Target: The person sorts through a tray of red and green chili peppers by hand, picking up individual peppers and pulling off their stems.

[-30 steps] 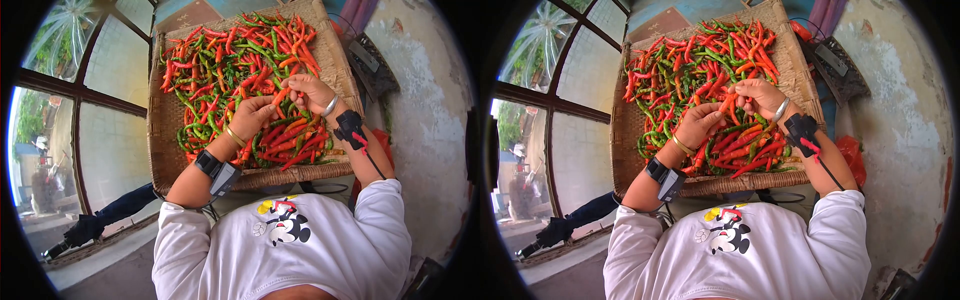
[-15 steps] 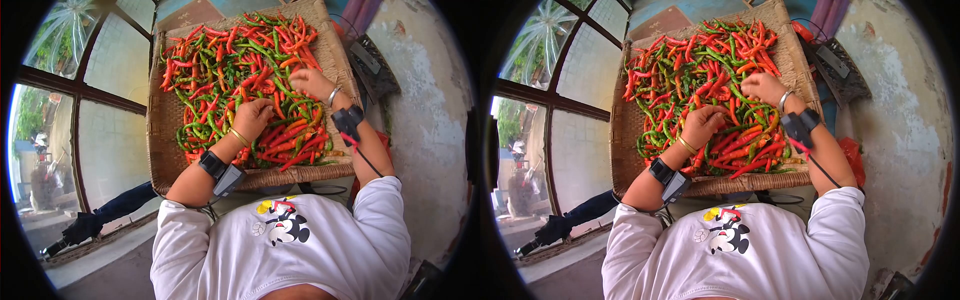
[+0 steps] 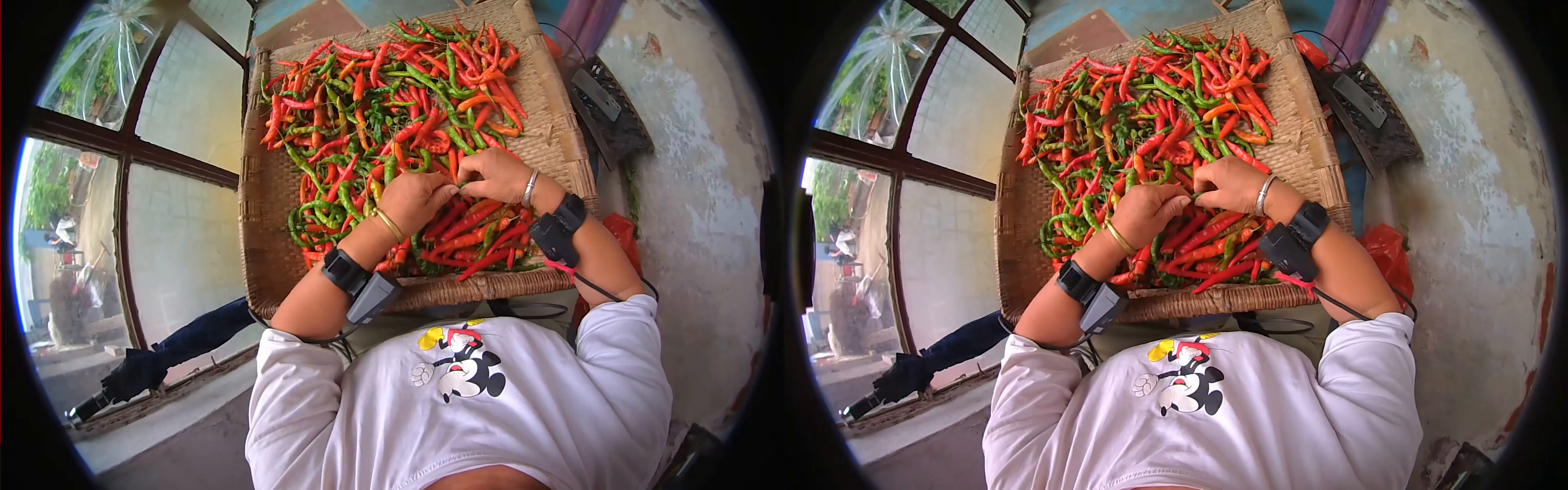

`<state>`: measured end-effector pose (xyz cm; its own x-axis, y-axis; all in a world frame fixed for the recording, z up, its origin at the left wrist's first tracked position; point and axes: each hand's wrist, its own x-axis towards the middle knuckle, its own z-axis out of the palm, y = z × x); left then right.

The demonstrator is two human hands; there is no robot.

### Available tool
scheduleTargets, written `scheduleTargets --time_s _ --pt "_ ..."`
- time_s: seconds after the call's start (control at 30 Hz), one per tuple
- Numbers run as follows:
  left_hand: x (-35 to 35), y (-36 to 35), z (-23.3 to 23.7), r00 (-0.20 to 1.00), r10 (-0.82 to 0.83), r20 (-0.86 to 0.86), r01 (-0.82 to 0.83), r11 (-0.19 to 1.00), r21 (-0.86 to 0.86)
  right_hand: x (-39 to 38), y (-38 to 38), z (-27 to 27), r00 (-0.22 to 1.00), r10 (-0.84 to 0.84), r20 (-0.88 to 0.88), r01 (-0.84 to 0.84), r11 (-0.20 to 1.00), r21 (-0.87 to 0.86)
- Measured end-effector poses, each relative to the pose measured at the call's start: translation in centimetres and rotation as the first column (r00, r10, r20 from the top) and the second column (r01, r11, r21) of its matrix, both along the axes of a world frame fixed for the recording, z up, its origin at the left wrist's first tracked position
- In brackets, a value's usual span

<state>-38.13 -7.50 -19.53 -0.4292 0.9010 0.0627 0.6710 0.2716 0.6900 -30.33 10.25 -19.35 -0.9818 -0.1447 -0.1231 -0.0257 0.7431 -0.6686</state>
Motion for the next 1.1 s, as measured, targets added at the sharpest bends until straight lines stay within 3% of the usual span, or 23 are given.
scheduleTargets --time_s 0.03,0.1,0.17,0.2,0.23,0.27,0.33,0.4,0.5,0.6,0.63,0.7,0.73,0.8,0.83,0.87,0.93,0.97,1.0,1.03,1.1 --pt "0.0 0.0 0.1 0.992 -0.029 0.120 0.036 0.998 -0.059 0.1 0.0 0.6 1.000 -0.015 0.018 0.016 0.999 -0.035" --pt "0.1 0.0 0.1 0.992 -0.041 0.121 0.047 0.998 -0.049 0.2 -0.1 0.7 0.999 -0.029 0.037 0.031 0.997 -0.071" --pt "0.1 -0.1 0.2 0.992 -0.047 0.121 0.052 0.998 -0.041 0.0 -0.3 0.2 0.997 0.040 -0.059 -0.042 0.999 -0.026" --pt "0.1 -0.2 0.4 0.943 0.008 0.334 0.006 0.999 -0.041 0.0 -0.4 0.3 0.997 0.044 -0.059 -0.045 0.999 -0.027" --pt "-0.1 -0.3 0.5 0.845 0.059 0.531 -0.038 0.998 -0.051 0.1 -0.3 0.6 0.999 -0.005 0.036 0.014 0.962 -0.271" --pt "-0.2 -0.4 0.4 0.844 0.064 0.532 -0.041 0.998 -0.053 0.3 -0.3 0.9 0.990 -0.028 0.142 0.095 0.865 -0.492" --pt "-0.8 -0.3 0.5 0.745 0.100 0.660 -0.115 0.993 -0.020 0.0 0.6 1.3 0.974 0.013 0.227 0.115 0.833 -0.541" --pt "-1.3 -0.2 0.4 0.754 0.097 0.650 -0.139 0.990 0.013 0.0 1.5 1.4 0.909 0.018 0.417 0.234 0.806 -0.544" --pt "-2.1 -0.4 0.4 0.581 0.127 0.804 -0.248 0.968 0.027 0.2 2.8 1.4 0.897 0.064 0.436 0.249 0.743 -0.621" --pt "-2.4 -0.5 0.5 0.636 0.140 0.759 -0.229 0.973 0.012 0.4 3.3 1.5 0.898 0.047 0.438 0.291 0.682 -0.670" --pt "-2.5 -0.5 0.6 0.637 0.140 0.758 -0.230 0.973 0.014 0.3 3.7 1.1 0.904 -0.008 0.427 0.315 0.687 -0.655" --pt "-2.8 -0.8 0.9 0.675 0.122 0.727 -0.055 0.992 -0.115 0.1 4.1 0.6 0.899 -0.138 0.416 0.404 0.631 -0.662" --pt "-3.1 -0.9 1.2 0.676 0.122 0.727 -0.055 0.992 -0.115 0.0 4.5 0.5 0.899 -0.138 0.416 0.404 0.632 -0.662" --pt "-3.9 -1.3 2.0 0.661 0.146 0.736 -0.030 0.985 -0.168 -0.2 5.6 0.1 0.875 -0.302 0.379 0.484 0.592 -0.645" --pt "-4.6 -1.5 1.8 0.617 0.184 0.765 -0.114 0.983 -0.144 -0.3 5.9 -0.2 0.862 -0.318 0.395 0.500 0.668 -0.552" --pt "-5.4 -1.6 1.6 0.618 0.184 0.764 -0.114 0.983 -0.145 -0.3 5.9 -0.4 0.862 -0.319 0.395 0.500 0.667 -0.552" --pt "-6.4 -1.5 1.8 0.473 0.075 0.878 -0.448 0.879 0.166 -0.4 4.9 0.1 0.874 -0.251 0.416 0.400 0.858 -0.322" --pt "-6.7 -1.5 1.8 0.472 0.077 0.878 -0.448 0.879 0.164 -0.2 4.2 0.5 0.889 -0.216 0.404 0.353 0.885 -0.304" --pt "-6.7 -1.3 2.4 0.385 0.106 0.917 -0.563 0.814 0.143 -0.1 3.8 0.2 0.888 -0.215 0.406 0.354 0.884 -0.304" --pt "-6.7 -1.2 2.6 0.292 0.123 0.948 -0.666 0.738 0.110 0.0 3.5 -0.2 0.926 -0.073 0.370 0.181 0.947 -0.265" --pt "-6.7 -1.3 1.7 0.326 0.167 0.931 -0.641 0.763 0.087 0.2 2.4 0.2 0.926 0.162 0.341 -0.141 0.986 -0.086"
